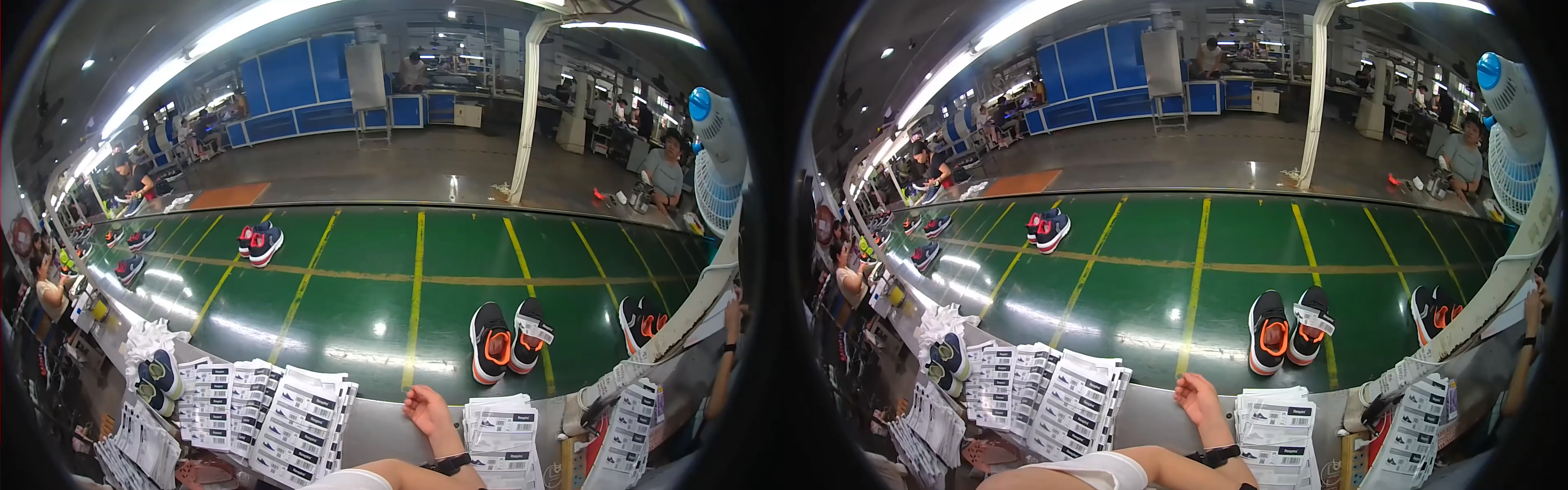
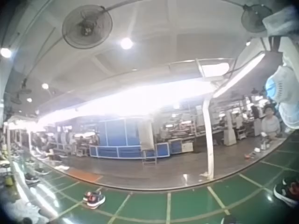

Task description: Checking the quality of manufactured shoes and sorting associated labels.

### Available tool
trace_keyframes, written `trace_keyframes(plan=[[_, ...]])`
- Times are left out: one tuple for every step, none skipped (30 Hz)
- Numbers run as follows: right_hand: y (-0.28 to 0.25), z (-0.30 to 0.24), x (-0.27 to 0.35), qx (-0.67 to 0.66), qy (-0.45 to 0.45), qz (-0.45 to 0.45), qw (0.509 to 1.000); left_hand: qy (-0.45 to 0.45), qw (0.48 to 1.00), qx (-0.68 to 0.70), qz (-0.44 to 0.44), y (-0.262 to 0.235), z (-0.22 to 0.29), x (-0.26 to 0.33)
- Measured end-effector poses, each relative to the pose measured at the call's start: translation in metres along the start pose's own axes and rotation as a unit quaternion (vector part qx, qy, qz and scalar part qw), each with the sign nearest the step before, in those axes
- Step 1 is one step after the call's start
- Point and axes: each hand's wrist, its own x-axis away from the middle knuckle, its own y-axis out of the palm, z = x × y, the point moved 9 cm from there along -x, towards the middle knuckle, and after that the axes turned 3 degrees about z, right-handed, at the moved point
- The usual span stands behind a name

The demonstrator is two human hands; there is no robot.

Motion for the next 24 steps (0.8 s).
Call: trace_keyframes(plan=[[0.000, 0.002, -0.001, -0.003, 0.001, -0.004, 1.000, 0.000, 1.000, 0.000, -0.001, -0.003, -0.006, -0.003], [0.001, 0.002, -0.002, -0.006, 0.002, -0.008, 1.000, 0.127, 0.985, -0.111, -0.029, -0.002, 0.010, -0.003], [0.002, 0.002, -0.001, -0.006, 0.001, -0.007, 1.000, 0.251, 0.942, -0.218, -0.057, 0.002, 0.023, 0.003], [0.004, 0.003, 0.000, -0.004, 0.002, -0.010, 1.000, 0.251, 0.941, -0.217, -0.057, -0.002, 0.026, 0.003], [0.006, 0.003, 0.000, -0.002, 0.004, -0.013, 1.000, 0.129, 0.970, -0.181, -0.102, -0.005, 0.009, -0.004], [0.005, 0.003, 0.001, -0.002, 0.005, -0.012, 1.000, 0.005, 0.979, -0.141, -0.145, -0.004, -0.009, -0.004], [0.004, 0.001, 0.001, -0.003, 0.003, -0.010, 1.000, 0.002, 0.979, -0.140, -0.146, 0.002, -0.003, 0.001], [0.003, 0.000, 0.001, -0.004, 0.001, -0.008, 1.000, 0.045, 0.987, -0.114, -0.101, 0.005, 0.015, 0.008], [0.001, 0.000, 0.000, -0.007, -0.001, -0.008, 1.000, 0.087, 0.991, -0.087, -0.055, 0.004, 0.028, 0.013], [-0.001, 0.000, -0.001, -0.006, 0.001, -0.004, 1.000, 0.086, 0.991, -0.086, -0.056, 0.004, 0.023, 0.013], [-0.002, 0.001, -0.001, -0.005, 0.003, 0.000, 1.000, 0.052, 0.997, -0.039, -0.034, -0.002, 0.009, 0.009], [-0.001, 0.002, -0.002, -0.006, 0.002, 0.001, 1.000, 0.018, 1.000, 0.009, -0.013, -0.006, -0.005, 0.006], [0.003, 0.002, -0.002, -0.001, 0.002, -0.005, 1.000, 0.017, 1.000, 0.009, -0.015, -0.006, -0.011, 0.001], [0.005, 0.003, -0.002, 0.005, 0.003, -0.011, 1.000, -0.071, 0.984, 0.159, 0.024, -0.010, -0.030, -0.005], [0.004, 0.004, -0.001, 0.005, 0.001, -0.010, 1.000, -0.157, 0.938, 0.303, 0.061, -0.009, -0.050, -0.005], [0.004, 0.004, -0.001, -0.001, 0.003, -0.011, 1.000, -0.161, 0.938, 0.302, 0.060, -0.005, -0.043, -0.005], [0.003, 0.005, -0.002, -0.005, 0.007, -0.010, 1.000, -0.170, 0.939, 0.289, 0.078, -0.002, -0.033, -0.002], [0.003, 0.005, -0.002, -0.007, 0.004, -0.009, 1.000, -0.179, 0.940, 0.275, 0.097, -0.003, -0.028, 0.000], [0.004, 0.006, -0.001, -0.007, 0.004, -0.011, 1.000, -0.179, 0.940, 0.274, 0.095, -0.008, -0.032, 0.000], [0.005, 0.005, 0.000, -0.006, 0.002, -0.012, 1.000, 0.011, 0.998, 0.055, 0.033, -0.020, -0.006, -0.004], [0.004, 0.003, 0.000, -0.006, 0.000, -0.010, 1.000, 0.202, 0.964, -0.169, -0.032, -0.016, 0.014, 0.006], [0.002, 0.000, 0.001, -0.008, -0.005, -0.007, 1.000, 0.202, 0.964, -0.167, -0.038, -0.031, -0.004, 0.008], [0.000, -0.002, 0.002, -0.010, -0.009, -0.004, 1.000, 0.050, 0.992, -0.099, 0.058, -0.069, -0.050, 0.005], [0.008, 0.007, -0.001, -0.017, 0.008, -0.025, 1.000, -0.108, 0.976, -0.025, 0.185, -0.105, -0.091, 0.017]])
